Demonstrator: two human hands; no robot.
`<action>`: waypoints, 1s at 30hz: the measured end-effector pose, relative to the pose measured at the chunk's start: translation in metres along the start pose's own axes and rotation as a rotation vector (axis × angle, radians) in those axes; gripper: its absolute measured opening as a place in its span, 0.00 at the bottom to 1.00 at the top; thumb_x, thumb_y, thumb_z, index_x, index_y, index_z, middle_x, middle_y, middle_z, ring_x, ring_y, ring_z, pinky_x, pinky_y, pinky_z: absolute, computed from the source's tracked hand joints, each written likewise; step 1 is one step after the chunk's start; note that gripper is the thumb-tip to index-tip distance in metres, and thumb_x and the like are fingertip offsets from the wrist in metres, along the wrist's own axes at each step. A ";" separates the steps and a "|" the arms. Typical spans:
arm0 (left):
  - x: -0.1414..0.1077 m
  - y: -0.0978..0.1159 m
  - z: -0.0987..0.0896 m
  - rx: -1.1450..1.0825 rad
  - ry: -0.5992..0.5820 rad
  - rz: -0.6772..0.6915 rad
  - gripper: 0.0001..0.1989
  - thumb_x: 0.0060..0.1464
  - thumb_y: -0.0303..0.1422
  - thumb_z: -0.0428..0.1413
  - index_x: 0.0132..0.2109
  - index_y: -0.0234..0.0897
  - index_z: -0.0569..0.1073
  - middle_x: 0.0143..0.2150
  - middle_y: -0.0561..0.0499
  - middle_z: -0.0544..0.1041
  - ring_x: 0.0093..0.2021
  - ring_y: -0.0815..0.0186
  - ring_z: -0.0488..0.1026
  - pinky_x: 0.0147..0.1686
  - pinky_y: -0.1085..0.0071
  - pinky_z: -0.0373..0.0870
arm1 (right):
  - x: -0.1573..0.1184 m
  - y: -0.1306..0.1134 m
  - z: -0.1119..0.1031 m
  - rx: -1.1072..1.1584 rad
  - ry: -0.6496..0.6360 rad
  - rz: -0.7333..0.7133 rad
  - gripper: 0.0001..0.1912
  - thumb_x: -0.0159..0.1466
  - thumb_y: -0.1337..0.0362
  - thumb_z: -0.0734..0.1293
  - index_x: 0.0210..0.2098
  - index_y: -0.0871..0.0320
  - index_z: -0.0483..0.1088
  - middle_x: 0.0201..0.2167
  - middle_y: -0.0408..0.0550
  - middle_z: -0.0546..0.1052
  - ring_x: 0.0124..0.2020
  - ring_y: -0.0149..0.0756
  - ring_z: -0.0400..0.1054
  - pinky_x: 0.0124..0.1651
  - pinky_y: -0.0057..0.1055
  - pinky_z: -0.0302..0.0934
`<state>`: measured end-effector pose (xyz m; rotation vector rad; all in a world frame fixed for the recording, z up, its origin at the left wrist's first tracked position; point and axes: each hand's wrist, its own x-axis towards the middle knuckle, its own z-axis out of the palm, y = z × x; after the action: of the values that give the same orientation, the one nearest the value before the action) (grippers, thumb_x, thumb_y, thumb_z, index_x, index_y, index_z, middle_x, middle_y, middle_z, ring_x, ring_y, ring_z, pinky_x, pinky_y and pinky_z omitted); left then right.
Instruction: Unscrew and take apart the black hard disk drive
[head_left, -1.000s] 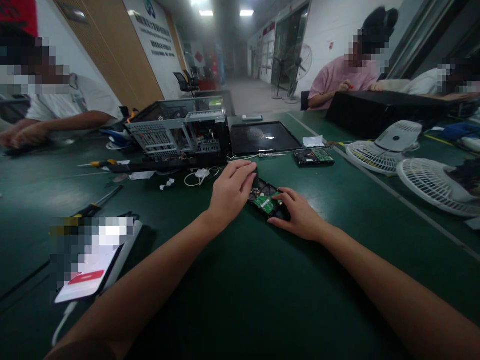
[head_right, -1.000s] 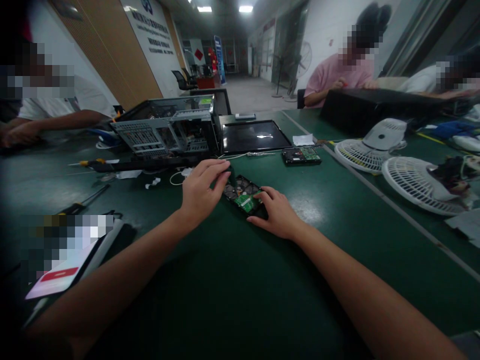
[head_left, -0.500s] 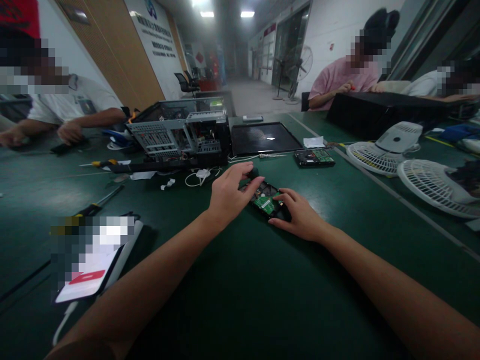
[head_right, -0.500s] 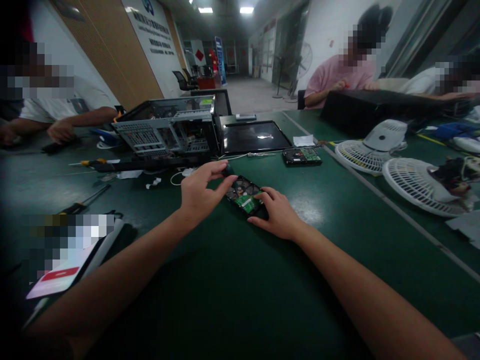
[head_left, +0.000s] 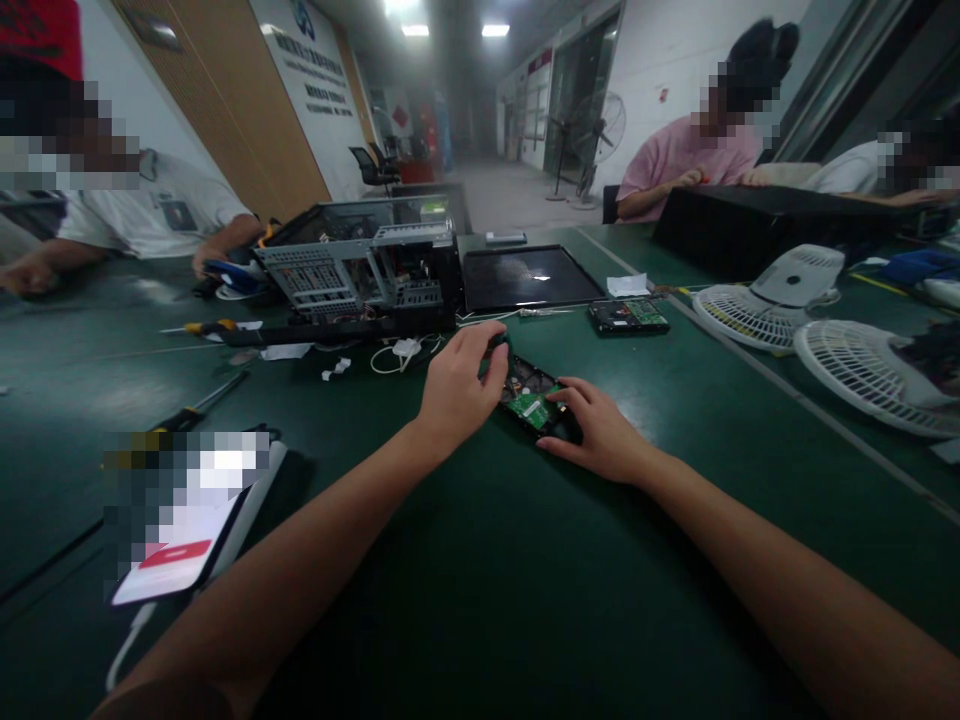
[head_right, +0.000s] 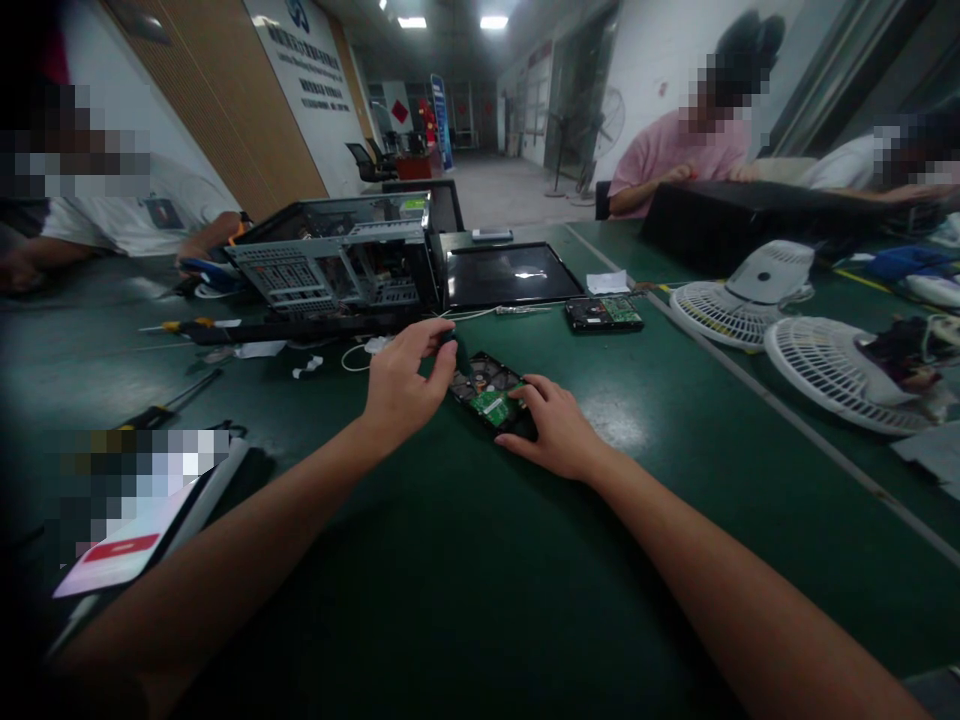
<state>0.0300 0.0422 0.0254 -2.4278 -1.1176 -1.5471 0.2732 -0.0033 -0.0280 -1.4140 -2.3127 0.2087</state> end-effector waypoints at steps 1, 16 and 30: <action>0.001 0.001 -0.001 0.001 -0.003 0.006 0.11 0.67 0.27 0.54 0.55 0.38 0.72 0.49 0.46 0.78 0.46 0.62 0.77 0.49 0.62 0.77 | 0.000 0.000 0.000 0.001 -0.001 0.000 0.31 0.63 0.44 0.71 0.59 0.53 0.67 0.67 0.61 0.65 0.66 0.58 0.63 0.66 0.59 0.59; 0.002 0.001 -0.003 -0.024 0.038 0.064 0.08 0.66 0.27 0.57 0.52 0.39 0.72 0.60 0.43 0.74 0.61 0.57 0.72 0.60 0.54 0.73 | 0.000 0.001 0.001 -0.007 -0.002 -0.001 0.31 0.63 0.44 0.71 0.59 0.53 0.66 0.66 0.60 0.65 0.66 0.57 0.63 0.67 0.59 0.59; 0.001 0.005 -0.001 -0.164 -0.014 -0.046 0.09 0.67 0.27 0.55 0.53 0.39 0.72 0.60 0.43 0.72 0.61 0.57 0.72 0.53 0.58 0.80 | 0.000 0.002 0.002 -0.007 0.004 -0.002 0.32 0.63 0.43 0.71 0.59 0.53 0.67 0.66 0.61 0.65 0.66 0.58 0.63 0.66 0.59 0.59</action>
<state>0.0320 0.0387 0.0284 -2.5364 -1.0981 -1.7015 0.2735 -0.0021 -0.0303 -1.4136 -2.3138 0.1966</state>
